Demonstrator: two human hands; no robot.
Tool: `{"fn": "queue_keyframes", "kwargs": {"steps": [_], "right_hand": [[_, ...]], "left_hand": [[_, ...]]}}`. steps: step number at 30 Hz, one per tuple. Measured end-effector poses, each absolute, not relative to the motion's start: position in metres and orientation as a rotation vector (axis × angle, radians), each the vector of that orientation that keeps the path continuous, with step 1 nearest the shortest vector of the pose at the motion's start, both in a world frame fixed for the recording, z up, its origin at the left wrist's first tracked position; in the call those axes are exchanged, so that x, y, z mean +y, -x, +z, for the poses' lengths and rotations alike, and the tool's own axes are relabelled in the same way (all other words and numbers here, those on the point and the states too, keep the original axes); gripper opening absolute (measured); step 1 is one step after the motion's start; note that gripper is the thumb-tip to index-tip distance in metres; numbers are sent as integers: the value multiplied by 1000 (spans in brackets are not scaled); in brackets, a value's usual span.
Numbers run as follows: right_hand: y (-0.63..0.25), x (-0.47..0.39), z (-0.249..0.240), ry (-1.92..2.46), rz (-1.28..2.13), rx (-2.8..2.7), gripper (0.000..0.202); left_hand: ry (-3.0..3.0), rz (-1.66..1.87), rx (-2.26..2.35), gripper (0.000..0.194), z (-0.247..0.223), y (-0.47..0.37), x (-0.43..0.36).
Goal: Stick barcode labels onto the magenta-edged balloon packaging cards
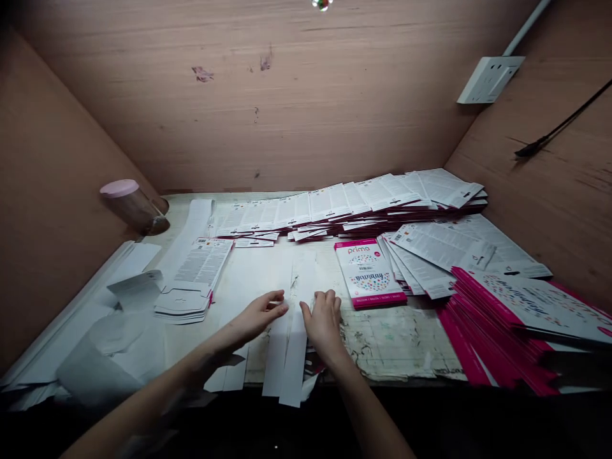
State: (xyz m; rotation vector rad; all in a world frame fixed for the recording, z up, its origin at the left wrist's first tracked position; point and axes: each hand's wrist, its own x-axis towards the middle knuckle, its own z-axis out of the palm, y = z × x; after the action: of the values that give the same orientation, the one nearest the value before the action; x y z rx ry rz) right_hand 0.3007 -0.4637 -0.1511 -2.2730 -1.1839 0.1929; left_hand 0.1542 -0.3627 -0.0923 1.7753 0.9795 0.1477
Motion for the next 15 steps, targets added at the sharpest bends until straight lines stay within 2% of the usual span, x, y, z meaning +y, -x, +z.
{"fn": "queue_keyframes", "kwargs": {"steps": [5, 11, 15], "right_hand": [[-312, -458, -145, 2317, 105, -1347, 29], [-442, -412, -93, 2301, -310, -1342, 44], [-494, -362, -57, 2320, -323, -1673, 48]], "left_hand": [[-2194, 191, 671, 46, -99, -156, -368], [-2083, 253, 612, 34, -80, -150, -371], [-1990, 396, 627, 29, -69, -147, -376]]}}
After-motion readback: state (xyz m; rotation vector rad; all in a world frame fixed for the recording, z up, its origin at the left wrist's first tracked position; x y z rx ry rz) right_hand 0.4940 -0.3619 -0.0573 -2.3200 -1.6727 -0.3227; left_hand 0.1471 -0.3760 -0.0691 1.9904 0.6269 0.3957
